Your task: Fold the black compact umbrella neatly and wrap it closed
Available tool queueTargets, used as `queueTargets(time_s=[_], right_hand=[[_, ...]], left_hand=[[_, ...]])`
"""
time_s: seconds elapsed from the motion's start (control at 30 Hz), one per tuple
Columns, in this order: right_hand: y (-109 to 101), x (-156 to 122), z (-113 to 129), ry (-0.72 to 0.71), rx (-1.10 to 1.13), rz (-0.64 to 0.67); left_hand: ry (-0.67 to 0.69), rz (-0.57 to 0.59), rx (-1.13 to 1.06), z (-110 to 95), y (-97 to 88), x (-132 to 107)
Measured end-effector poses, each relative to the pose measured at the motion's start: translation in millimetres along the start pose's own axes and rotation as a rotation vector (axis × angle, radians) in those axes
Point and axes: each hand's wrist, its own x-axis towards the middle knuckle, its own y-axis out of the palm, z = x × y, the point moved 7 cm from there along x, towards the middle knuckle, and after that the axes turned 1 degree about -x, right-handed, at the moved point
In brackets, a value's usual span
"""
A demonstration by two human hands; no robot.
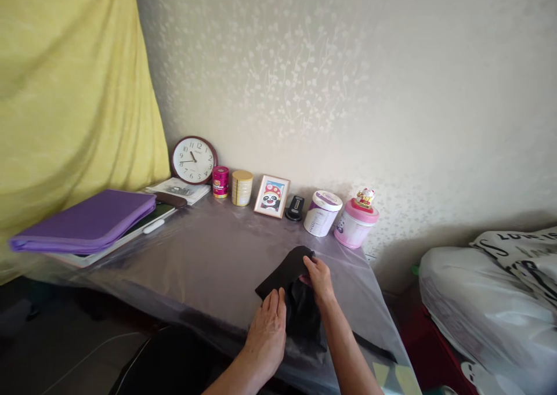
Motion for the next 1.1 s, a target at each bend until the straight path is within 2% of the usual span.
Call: queueTargets(time_s=[0.27,0.53,0.67,0.87,1.1], right_hand=[[15.6,9.6,-7.5,-0.005,-0.077,-0.025],[21.7,1.2,-3.4,-0.089,-0.070,0.146],[22.8,-1.6,-2.0,-0.117,-0.060,0.200],[23.4,-2.6,-1.3,-0.109,-0.071,0.211],[25.7,2.6,-6.1,-0.160,-0.074,0.257]], left_hand=[[0.015,-0.008,-0.111,5.2,-6.6,-4.5],[-0.017,-0.145,-0.167,16.9,-3.7,-10.8],[0.011,-0.206,-0.134,13.2,-13.9,-16.4],[0.054,-0.146,0.025,2.8,-22.3,-16.8],[0.004,-0.189,-0.058,9.5,-38.8,-21.2]])
